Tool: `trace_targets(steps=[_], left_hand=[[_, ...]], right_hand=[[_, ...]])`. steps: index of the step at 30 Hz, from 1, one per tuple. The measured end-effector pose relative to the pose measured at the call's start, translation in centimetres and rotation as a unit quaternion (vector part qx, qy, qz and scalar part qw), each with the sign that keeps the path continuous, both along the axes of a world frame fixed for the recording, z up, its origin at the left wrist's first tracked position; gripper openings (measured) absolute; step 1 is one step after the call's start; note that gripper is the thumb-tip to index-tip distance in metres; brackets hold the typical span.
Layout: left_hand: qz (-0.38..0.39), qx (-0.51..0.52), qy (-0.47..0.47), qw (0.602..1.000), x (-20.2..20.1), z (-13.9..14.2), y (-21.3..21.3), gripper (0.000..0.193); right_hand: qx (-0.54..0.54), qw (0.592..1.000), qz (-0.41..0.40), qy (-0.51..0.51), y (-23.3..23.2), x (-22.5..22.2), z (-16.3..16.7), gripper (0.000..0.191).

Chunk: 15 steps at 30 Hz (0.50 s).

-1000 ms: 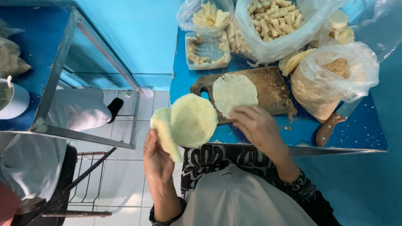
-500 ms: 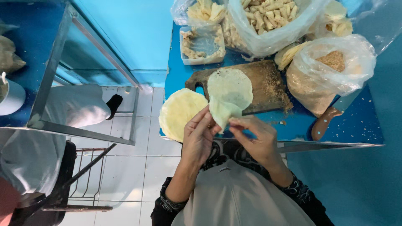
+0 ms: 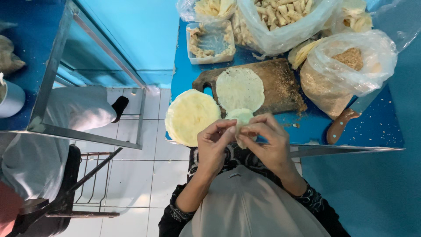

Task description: The person cuts round dough wrappers in half with a knife on a cutting board, then folds each piece around a filling and stacks the folded pastries on the table. They work through a pile of wrappers one at a time, setting finished pieces beside the board.

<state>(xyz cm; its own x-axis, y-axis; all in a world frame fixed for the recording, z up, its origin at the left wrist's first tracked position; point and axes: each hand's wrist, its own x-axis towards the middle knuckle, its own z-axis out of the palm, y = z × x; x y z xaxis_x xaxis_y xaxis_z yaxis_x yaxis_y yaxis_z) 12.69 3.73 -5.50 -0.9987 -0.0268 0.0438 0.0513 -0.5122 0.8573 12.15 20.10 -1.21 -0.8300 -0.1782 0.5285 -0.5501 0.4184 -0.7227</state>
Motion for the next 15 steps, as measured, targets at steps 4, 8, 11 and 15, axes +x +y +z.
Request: trace_targets(steps=[4, 8, 11, 15], left_hand=[[0.014, -0.012, -0.019, 1.000, 0.0, -0.2, 0.1, 0.022], [0.011, -0.016, -0.020, 1.000, 0.3, -0.5, 0.7, 0.040], [0.017, -0.037, 0.001, 0.999, 0.4, -0.6, 1.4, 0.045], [0.034, -0.093, 0.019, 0.995, 0.3, -0.6, 2.1, 0.045]], right_hand=[[-0.061, 0.997, 0.031, -0.024, 0.1, 0.1, -0.1, 0.023], [-0.072, 0.997, 0.003, -0.032, 0.2, 0.5, 0.2, 0.024], [0.014, 0.998, -0.051, 0.017, 0.5, 0.8, 0.8, 0.021], [0.041, 0.996, -0.076, 0.027, 0.9, 0.8, 1.2, 0.018]])
